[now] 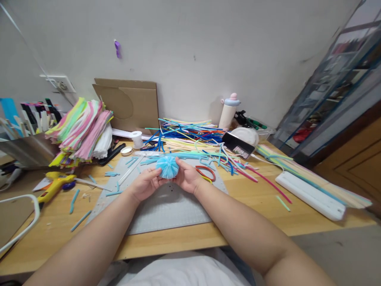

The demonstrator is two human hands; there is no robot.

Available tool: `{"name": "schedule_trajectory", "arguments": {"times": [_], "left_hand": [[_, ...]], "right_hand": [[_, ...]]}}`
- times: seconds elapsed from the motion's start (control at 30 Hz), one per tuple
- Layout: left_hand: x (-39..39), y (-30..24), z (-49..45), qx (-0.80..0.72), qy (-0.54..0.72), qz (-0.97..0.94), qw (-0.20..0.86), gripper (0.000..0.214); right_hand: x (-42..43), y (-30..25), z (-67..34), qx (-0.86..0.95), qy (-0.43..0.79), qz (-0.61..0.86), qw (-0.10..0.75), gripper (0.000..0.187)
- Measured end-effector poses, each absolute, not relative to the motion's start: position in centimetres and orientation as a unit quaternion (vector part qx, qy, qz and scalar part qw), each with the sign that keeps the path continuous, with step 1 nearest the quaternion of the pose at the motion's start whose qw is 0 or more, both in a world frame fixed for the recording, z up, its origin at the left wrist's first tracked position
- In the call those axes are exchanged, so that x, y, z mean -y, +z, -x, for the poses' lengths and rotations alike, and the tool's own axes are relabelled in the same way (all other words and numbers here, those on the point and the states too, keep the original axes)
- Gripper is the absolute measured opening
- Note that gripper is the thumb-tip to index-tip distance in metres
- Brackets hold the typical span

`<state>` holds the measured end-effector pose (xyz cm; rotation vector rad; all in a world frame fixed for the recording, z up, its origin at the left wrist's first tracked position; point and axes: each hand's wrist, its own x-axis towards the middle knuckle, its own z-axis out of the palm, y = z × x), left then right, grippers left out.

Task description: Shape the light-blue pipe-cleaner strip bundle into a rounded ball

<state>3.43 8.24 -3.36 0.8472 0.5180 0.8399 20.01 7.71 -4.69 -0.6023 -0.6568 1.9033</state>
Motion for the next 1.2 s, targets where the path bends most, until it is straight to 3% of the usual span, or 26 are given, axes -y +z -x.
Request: {"name": "schedule_trajectory", "arguments": {"times": [0.47,1.2], "left_hand": [[-7.85,-3.67,-3.92,-0.239,0.407,-0.412,0.779,0.025],[-8.40,-4.09,-3.34,-0.257,0.386,-0.425,0.777,0.028]], "right_hand": [[-7.46,-4.91,-20.26,0.286,0.783,0.238,0.498,0.024],[-7.35,-4.89,-20.42,0.371,0.772,0.196,0.477,0.033]]}}
